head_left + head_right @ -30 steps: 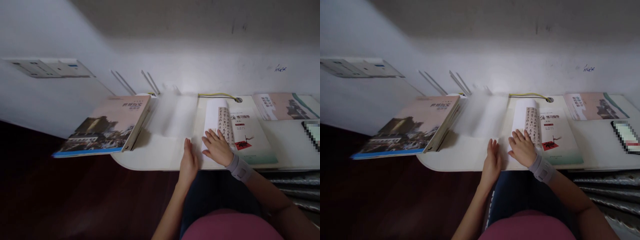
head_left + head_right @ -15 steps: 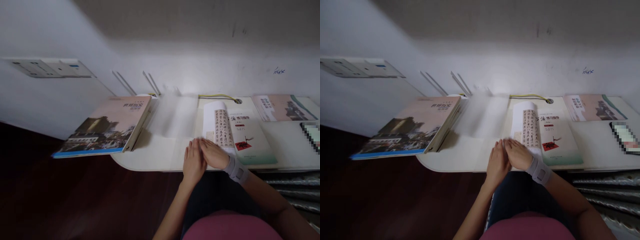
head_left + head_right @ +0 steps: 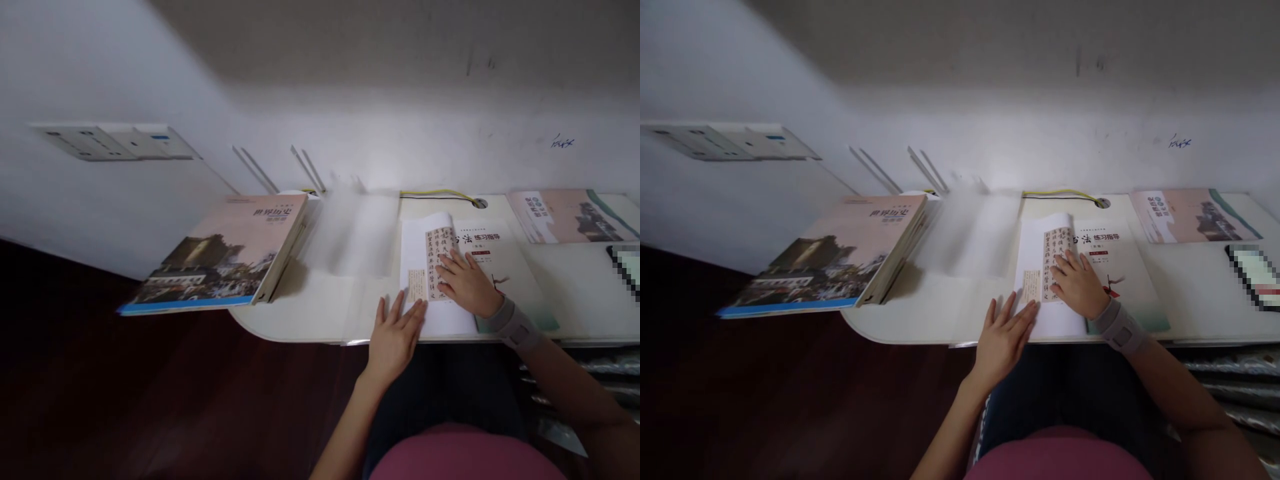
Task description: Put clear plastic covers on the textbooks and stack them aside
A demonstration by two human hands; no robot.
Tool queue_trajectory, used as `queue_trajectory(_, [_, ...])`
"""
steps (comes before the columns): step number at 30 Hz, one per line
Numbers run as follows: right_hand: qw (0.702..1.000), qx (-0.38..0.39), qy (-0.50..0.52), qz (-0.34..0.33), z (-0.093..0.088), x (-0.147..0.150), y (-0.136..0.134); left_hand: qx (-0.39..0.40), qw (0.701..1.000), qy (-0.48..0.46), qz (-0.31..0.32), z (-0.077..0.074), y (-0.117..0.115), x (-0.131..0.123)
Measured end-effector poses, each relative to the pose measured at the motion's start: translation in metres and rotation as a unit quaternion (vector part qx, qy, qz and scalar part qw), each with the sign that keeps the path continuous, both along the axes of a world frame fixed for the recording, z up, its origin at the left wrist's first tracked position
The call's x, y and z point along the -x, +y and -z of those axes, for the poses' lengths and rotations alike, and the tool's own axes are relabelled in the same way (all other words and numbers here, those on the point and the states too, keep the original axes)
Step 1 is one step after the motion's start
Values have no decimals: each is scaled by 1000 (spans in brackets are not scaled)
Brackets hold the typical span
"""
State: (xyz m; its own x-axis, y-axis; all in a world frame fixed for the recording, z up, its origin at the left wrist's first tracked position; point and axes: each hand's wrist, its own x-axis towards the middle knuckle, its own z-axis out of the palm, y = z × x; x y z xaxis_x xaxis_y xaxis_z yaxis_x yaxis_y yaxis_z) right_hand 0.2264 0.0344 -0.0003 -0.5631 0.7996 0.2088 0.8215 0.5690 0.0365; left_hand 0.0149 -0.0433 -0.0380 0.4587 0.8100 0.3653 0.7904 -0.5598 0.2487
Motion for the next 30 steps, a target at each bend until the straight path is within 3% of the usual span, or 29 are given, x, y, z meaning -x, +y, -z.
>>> queue_trajectory(7, [999, 14, 42, -3, 1, 1, -8, -59, 995, -78, -13, 1, 0, -3])
queue_trajectory(12, [992, 18, 121, 26, 10, -16, -3, -50, 995, -50, -65, 2, -4, -5])
queue_trajectory(18, [980, 76, 181, -16, 17, -22, -23, -16, 993, -8, -118, 6, -6, -1])
queue_trajectory(23, [989, 77, 123, -25, 27, -32, -45, 8, 994, -2, -109, 6, -5, -4])
queue_trajectory(30, [996, 68, 49, -9, 33, -58, -45, 41, 996, 47, -60, 1, -7, -21])
